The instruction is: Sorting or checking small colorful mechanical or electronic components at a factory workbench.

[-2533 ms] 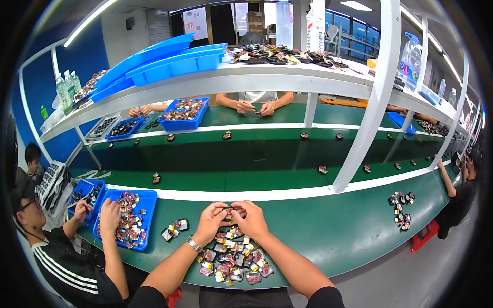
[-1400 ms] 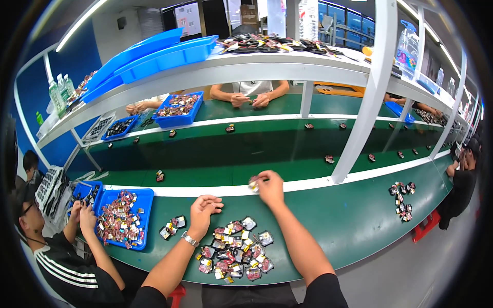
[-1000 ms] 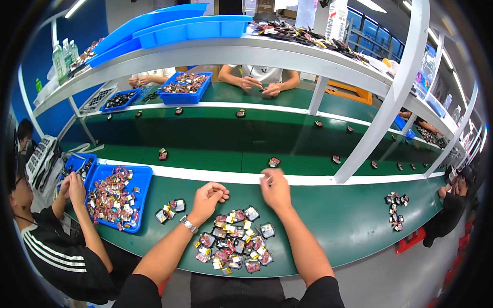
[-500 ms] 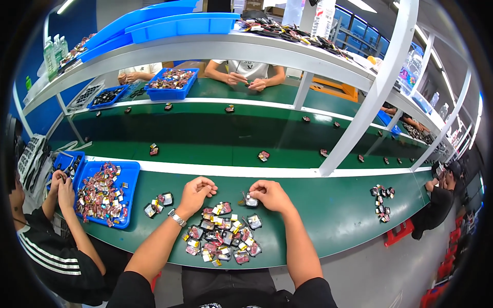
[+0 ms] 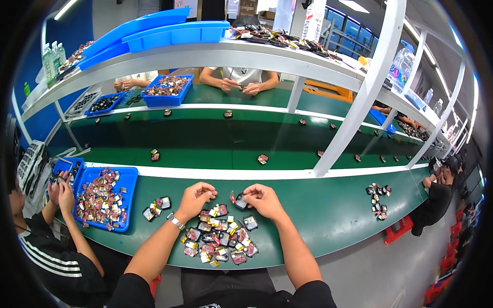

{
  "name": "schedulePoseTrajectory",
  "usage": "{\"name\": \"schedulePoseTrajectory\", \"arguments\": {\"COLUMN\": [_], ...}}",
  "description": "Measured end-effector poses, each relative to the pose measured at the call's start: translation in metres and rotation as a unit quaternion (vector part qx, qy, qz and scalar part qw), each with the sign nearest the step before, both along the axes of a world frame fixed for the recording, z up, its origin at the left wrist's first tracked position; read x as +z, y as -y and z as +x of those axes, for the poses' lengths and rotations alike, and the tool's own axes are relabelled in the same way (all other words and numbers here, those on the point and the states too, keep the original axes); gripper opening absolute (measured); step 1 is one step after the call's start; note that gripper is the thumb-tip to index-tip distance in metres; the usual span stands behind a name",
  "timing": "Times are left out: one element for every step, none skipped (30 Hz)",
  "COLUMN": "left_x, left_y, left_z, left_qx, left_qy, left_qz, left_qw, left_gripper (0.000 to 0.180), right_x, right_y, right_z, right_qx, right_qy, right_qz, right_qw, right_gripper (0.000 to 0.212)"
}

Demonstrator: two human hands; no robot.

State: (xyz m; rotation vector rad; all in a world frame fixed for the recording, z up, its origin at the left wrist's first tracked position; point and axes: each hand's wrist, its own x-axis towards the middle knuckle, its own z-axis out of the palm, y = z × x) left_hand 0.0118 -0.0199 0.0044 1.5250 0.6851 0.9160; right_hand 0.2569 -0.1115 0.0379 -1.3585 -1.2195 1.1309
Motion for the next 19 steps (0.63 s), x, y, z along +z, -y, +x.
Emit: {"name": "schedulePoseTrajectory", "arguments": {"left_x": [0.003, 0.006, 0.01, 0.014, 0.011, 0.012, 0.014, 0.013, 0.01, 0.01, 0.009, 0.009, 0.011, 0.015, 0.016, 0.016, 0.017, 0.018, 0.016], "left_y": [0.002, 0.005, 0.008, 0.012, 0.013, 0.013, 0.013, 0.012, 0.011, 0.01, 0.009, 0.008, 0.007, 0.008, 0.005, 0.006, 0.006, 0.003, 0.006], "left_z": [0.0, 0.001, 0.003, 0.002, 0.003, 0.004, 0.005, 0.005, 0.003, 0.002, 0.0, -0.002, -0.002, -0.001, -0.001, -0.001, -0.002, -0.002, -0.002], "left_qx": [-0.017, -0.029, -0.042, -0.056, -0.069, -0.08, -0.091, -0.089, -0.1, -0.11, -0.107, -0.107, -0.109, -0.102, -0.1, -0.09, -0.08, -0.049, -0.048], "left_qy": [-0.013, -0.018, -0.023, -0.034, -0.023, -0.01, 0.003, -0.001, 0.022, 0.046, 0.042, 0.03, 0.019, 0.035, 0.032, 0.052, 0.071, 0.056, 0.054], "left_qz": [0.015, 0.036, 0.056, 0.074, 0.076, 0.068, 0.06, 0.062, 0.006, -0.05, -0.048, -0.049, -0.05, -0.06, -0.06, -0.081, -0.102, -0.138, -0.142], "left_qw": [1.0, 0.999, 0.997, 0.995, 0.994, 0.994, 0.994, 0.994, 0.995, 0.992, 0.992, 0.993, 0.993, 0.992, 0.993, 0.991, 0.989, 0.988, 0.987], "left_gripper": [0.019, 0.022, 0.026, 0.032, 0.035, 0.035, 0.034, 0.034, 0.034, 0.033, 0.033, 0.033, 0.033, 0.033, 0.033, 0.033, 0.034, 0.037, 0.037], "right_x": [-0.003, -0.006, -0.007, -0.005, -0.004, -0.001, 0.002, 0.005, 0.007, 0.013, 0.014, 0.014, 0.015, 0.02, 0.02, 0.018, 0.016, 0.012, 0.012], "right_y": [-0.001, -0.002, -0.003, -0.004, -0.005, -0.011, -0.016, -0.021, -0.026, -0.03, -0.032, -0.034, -0.036, -0.035, -0.035, -0.032, -0.03, -0.032, -0.031], "right_z": [-0.001, -0.004, -0.005, -0.008, -0.01, -0.011, -0.013, -0.016, -0.019, -0.027, -0.035, -0.043, -0.049, -0.054, -0.057, -0.06, -0.062, -0.06, -0.057], "right_qx": [-0.007, -0.019, -0.019, -0.008, 0.004, 0.021, 0.023, 0.048, 0.073, 0.08, 0.083, 0.086, 0.087, 0.069, 0.07, 0.037, 0.004, 0.002, 0.012], "right_qy": [-0.007, -0.022, -0.023, -0.004, 0.015, 0.037, 0.034, 0.066, 0.098, 0.087, 0.083, 0.065, 0.047, 0.106, 0.103, 0.143, 0.182, 0.189, 0.191], "right_qz": [0.019, 0.035, 0.039, 0.038, 0.036, 0.033, 0.036, 0.053, 0.071, 0.075, 0.077, 0.1, 0.123, 0.128, 0.129, 0.188, 0.246, 0.278, 0.3], "right_qw": [1.0, 0.999, 0.999, 0.999, 0.999, 0.999, 0.999, 0.995, 0.99, 0.99, 0.99, 0.989, 0.987, 0.984, 0.984, 0.971, 0.952, 0.942, 0.935], "right_gripper": [0.014, 0.015, 0.015, 0.016, 0.017, 0.02, 0.02, 0.021, 0.022, 0.021, 0.021, 0.019, 0.018, 0.016, 0.016, 0.016, 0.015, 0.016, 0.021]}}
